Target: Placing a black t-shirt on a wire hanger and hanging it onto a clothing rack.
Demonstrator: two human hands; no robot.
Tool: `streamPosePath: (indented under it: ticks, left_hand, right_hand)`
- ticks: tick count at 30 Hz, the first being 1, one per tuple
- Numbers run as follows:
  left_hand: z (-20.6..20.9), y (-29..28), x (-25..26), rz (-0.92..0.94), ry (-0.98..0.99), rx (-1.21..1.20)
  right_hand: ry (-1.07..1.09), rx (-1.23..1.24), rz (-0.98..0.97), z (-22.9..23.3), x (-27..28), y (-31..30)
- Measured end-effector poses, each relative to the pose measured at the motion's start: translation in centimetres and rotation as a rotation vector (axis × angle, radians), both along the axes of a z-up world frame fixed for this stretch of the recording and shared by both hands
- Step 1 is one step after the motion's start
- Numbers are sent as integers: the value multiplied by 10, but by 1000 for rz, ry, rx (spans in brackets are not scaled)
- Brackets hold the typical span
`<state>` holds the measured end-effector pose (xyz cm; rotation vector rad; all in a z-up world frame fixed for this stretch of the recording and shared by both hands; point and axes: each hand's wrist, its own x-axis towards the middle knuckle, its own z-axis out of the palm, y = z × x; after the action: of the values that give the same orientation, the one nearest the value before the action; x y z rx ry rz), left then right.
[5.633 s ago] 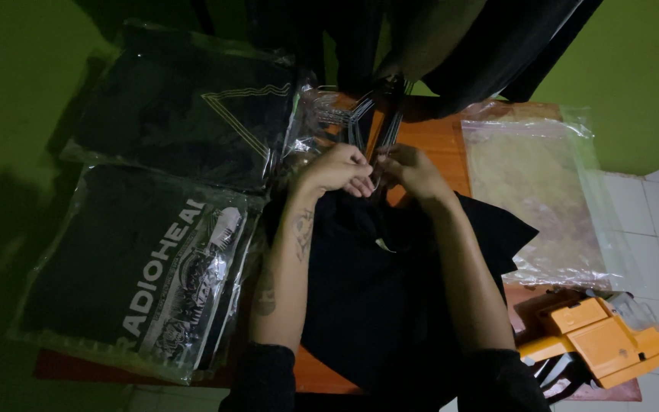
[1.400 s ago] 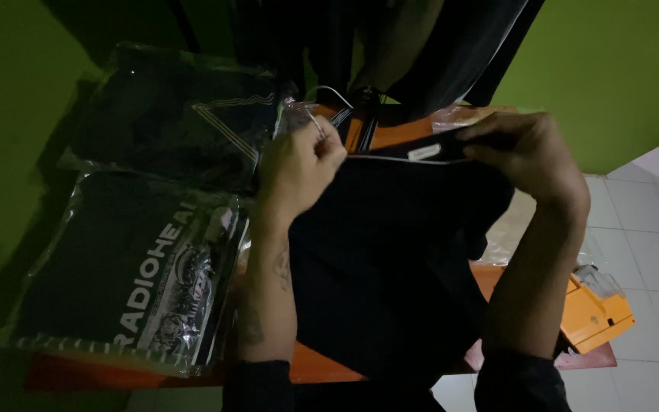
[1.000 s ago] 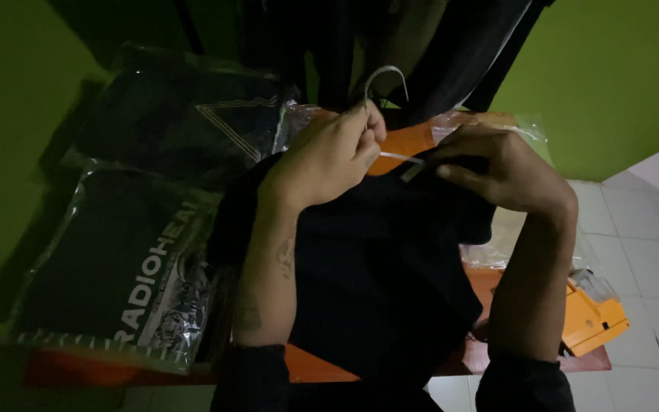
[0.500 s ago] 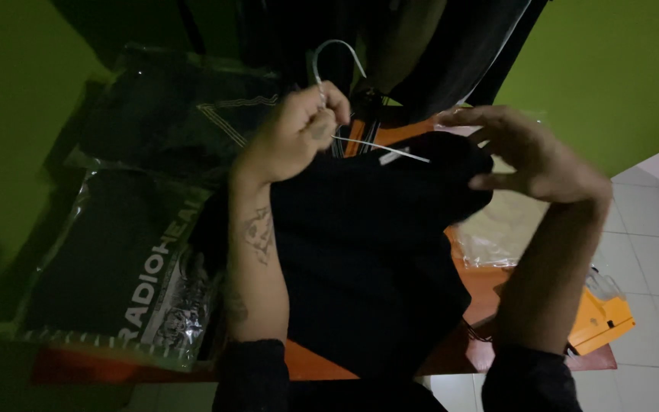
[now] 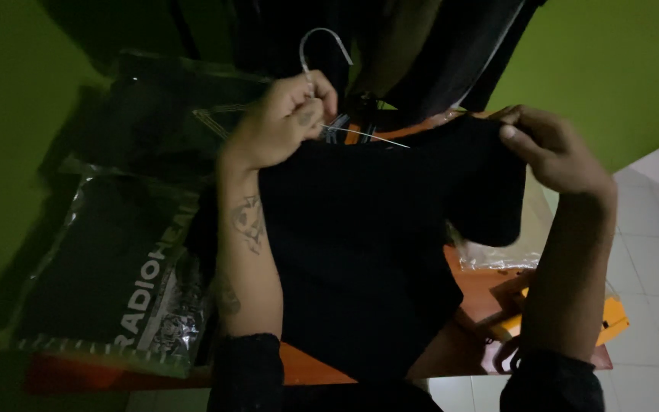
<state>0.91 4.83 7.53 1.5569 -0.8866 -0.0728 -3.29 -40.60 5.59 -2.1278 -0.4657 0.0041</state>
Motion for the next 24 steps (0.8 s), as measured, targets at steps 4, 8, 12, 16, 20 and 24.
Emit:
streamPosePath:
  ticks: [4,8,12,16,20,24]
  left_hand:
    - [1,-15,1,-30,30,2]
    - [1,-32,-1,34,-57,-21]
    - [3,-47,-3,162,-94,40]
    - [12,-37,-17,129,-71,39]
    - [12,3,-28,162,-245,96]
    - [3,12,-36,311,-115,296]
  right_hand:
    - [87,76,-2,12,-4,53]
    - [-54,108,249,17,-3,82]
    - [-221,-70,214,28,-7,95]
    - [-366,-179,263,19,-4,74]
    - [-227,-87,13,12,-7,46]
    - [-115,-52,-162,8,-3,31]
